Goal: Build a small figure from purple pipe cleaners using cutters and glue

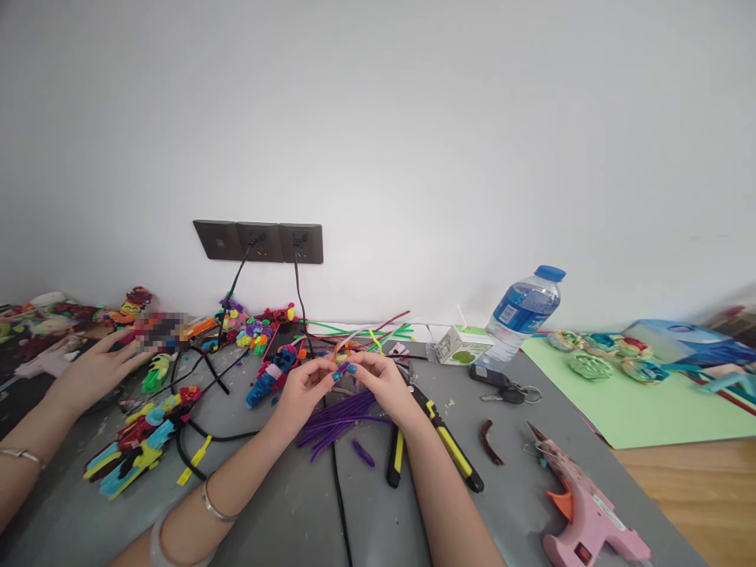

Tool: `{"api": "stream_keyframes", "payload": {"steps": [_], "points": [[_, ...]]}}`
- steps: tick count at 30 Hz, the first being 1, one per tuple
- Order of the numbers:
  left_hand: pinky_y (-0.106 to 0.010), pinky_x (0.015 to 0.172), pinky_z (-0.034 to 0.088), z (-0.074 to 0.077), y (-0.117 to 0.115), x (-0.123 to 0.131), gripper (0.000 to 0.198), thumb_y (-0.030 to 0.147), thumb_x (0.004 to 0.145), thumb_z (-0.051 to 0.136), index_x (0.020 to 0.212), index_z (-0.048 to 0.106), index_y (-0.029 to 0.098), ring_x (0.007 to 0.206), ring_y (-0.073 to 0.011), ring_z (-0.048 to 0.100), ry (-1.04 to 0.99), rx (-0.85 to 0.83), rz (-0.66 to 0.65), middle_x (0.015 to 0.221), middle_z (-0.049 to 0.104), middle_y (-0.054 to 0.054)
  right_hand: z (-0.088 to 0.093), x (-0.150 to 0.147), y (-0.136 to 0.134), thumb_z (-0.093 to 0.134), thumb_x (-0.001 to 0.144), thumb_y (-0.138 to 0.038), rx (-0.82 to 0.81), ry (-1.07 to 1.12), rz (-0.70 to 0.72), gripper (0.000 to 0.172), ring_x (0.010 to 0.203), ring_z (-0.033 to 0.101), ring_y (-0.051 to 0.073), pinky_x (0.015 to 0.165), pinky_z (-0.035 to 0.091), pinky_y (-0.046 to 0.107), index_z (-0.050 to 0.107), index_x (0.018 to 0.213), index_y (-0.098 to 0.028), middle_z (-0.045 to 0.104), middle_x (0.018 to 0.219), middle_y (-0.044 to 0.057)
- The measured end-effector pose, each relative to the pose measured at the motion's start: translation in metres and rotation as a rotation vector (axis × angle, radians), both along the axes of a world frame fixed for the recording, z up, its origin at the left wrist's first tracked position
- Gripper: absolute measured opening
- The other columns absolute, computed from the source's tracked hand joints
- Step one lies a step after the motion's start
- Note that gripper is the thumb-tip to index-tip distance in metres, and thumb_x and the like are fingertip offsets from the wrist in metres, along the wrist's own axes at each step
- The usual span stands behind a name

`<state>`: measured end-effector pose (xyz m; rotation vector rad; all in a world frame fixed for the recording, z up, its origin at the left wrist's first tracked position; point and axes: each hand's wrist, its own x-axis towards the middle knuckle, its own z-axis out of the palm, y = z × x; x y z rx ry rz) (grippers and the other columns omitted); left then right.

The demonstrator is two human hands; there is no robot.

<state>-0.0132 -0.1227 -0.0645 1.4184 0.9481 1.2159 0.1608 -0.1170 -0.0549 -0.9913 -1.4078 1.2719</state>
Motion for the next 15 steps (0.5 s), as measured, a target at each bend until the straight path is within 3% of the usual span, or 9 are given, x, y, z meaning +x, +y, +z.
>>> {"api": "stream_keyframes", "payload": {"steps": [15], "points": [[-0.033, 0.067, 0.051, 0.0062, -0.0055, 0.0004, 0.008, 0.029, 0.076, 0.067, 0.077, 0.072, 0.024, 0.069, -0.0189, 0.061, 0.032, -0.015, 0.02, 0.074, 0.069, -0.001, 0.0019, -0.0023, 0.0003, 0.069, 0.077, -0.056, 0.045, -0.042, -0.023, 0.038, 0.061, 0.048, 0.013, 0.058, 0.039, 0.026, 0.067, 0.071, -0.018, 0.062, 0.068, 0.002]]}}
